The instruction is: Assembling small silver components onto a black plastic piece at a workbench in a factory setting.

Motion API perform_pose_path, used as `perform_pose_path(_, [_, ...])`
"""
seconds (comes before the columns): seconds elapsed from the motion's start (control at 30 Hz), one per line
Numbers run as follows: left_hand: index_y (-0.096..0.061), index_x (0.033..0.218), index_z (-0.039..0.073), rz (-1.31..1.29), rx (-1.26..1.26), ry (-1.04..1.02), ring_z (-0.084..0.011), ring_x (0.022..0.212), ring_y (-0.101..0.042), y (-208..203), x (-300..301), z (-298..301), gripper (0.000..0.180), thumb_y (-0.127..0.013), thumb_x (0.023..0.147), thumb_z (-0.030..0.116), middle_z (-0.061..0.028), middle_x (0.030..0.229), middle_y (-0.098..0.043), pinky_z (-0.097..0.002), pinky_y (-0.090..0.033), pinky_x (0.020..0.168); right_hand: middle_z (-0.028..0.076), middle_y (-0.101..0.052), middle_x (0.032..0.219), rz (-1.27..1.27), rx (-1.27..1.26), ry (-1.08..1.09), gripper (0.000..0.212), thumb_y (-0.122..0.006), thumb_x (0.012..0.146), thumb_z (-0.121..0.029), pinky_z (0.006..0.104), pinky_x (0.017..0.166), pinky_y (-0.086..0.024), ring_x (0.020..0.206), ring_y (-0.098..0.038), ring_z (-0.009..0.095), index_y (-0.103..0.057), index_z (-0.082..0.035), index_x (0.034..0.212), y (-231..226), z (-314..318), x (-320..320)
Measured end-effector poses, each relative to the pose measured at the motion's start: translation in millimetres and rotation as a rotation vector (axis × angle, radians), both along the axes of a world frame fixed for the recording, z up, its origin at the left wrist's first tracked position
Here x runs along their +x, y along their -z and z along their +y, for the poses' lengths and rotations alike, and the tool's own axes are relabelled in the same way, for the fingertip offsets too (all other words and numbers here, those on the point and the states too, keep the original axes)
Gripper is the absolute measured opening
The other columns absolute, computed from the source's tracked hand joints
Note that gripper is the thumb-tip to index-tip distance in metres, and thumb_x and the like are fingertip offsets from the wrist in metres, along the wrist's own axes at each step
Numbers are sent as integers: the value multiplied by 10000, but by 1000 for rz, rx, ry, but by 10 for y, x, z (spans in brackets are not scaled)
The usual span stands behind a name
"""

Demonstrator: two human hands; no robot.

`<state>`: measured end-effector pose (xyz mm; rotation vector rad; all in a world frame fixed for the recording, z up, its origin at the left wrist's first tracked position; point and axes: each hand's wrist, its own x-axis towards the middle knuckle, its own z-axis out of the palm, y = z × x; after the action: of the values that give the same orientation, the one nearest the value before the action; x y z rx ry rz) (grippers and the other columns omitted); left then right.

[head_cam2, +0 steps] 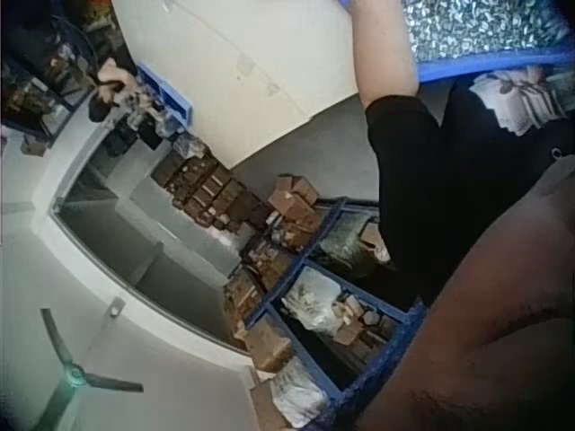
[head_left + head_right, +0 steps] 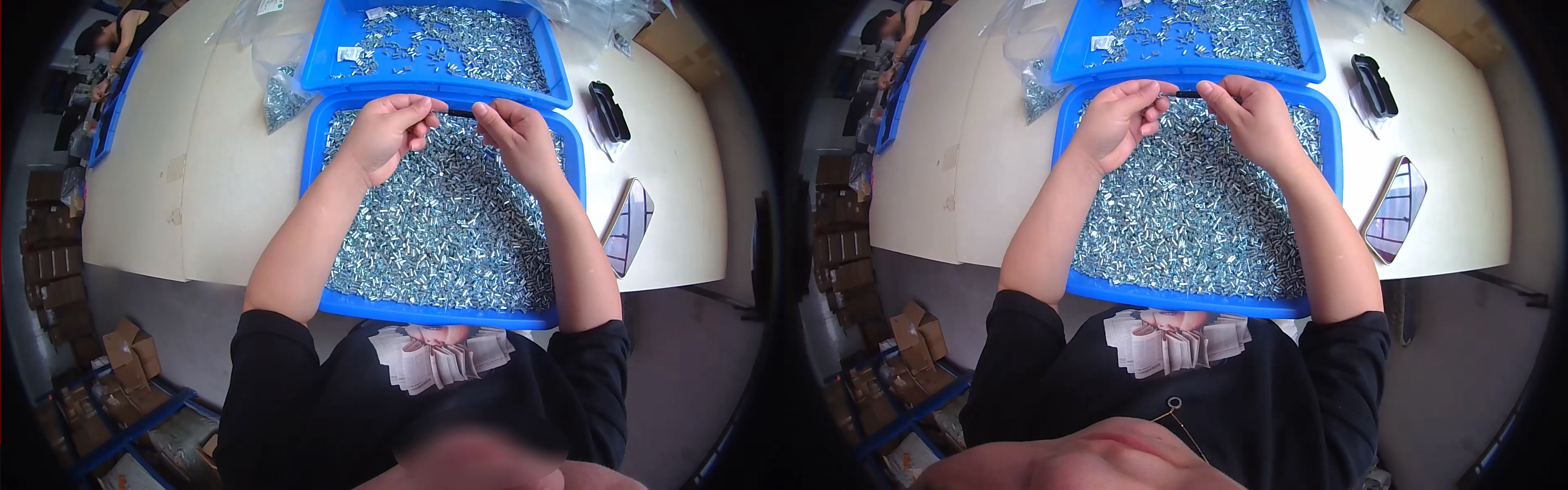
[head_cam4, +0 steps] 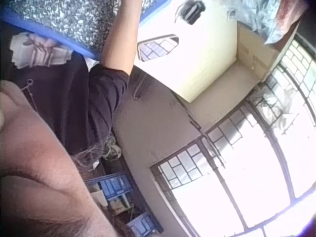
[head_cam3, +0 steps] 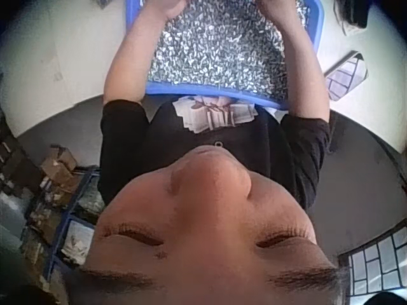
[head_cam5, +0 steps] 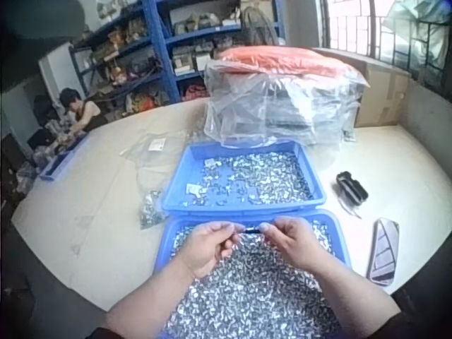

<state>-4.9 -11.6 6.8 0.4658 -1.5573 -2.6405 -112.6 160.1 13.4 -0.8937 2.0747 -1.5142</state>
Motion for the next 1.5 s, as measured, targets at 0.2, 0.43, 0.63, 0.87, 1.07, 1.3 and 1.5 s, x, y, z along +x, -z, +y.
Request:
perform_pose_path(0.2, [-616,1001,-14,-28,-67,-53,-67,683,-526,-13,-1,0,174,-584,870,97,-47,811,-604,-188,-412,558,-1,-531,583,78,18,22,294,-635,850,-276,235,490,-359,550,-451,58,-599,-10,732,-41,17,15])
perform_pose_path(0.43, [-617,999,-10,-29,-36,-113,-79,751,-567,1,-11,22,167,-598,854,71,-74,828,-617,-185,-411,556,59,-616,756,438,-177,84,145,-721,723,-65,258,594,-470,659,-581,138,-627,-12,820,-76,9,75])
perform_pose_path(0.63, [-615,1002,-7,-13,20,-83,-68,693,-531,10,-12,4,162,-590,853,51,-81,846,-619,-178,-407,551,72,-587,734,612,-233,59,141,-718,694,-24,282,587,-474,663,-593,191,-635,-24,808,-135,18,98])
perform_pose_path(0.87, [-615,989,9,9,-1,-131,-55,654,-498,18,-8,34,155,-608,838,43,-78,877,-625,-172,-408,552,94,-575,701,489,-118,63,139,-692,763,-137,307,563,-461,609,-576,227,-635,-11,783,-181,28,148])
perform_pose_path(1.07, [-628,933,10,9,-84,-188,-53,596,-476,-16,-15,86,136,-647,800,31,-52,804,-626,-164,-380,521,129,-544,595,465,137,80,360,-582,865,-316,363,529,-416,561,-553,259,-616,12,722,-118,15,124])
perform_pose_path(1.3, [-601,1014,14,1,-169,-141,-57,663,-512,-18,-8,86,173,-594,863,98,-53,853,-622,-169,-404,554,63,-530,543,86,181,47,440,-519,901,-383,308,502,-381,510,-476,148,-606,-10,684,-44,4,43])
perform_pose_path(1.5, [-586,880,35,-96,-129,-76,-38,572,-392,-35,-7,75,281,-477,941,287,31,675,-484,-179,-320,473,50,-523,548,82,129,46,430,-535,895,-379,293,509,-377,528,-459,119,-606,-7,691,-12,2,24])
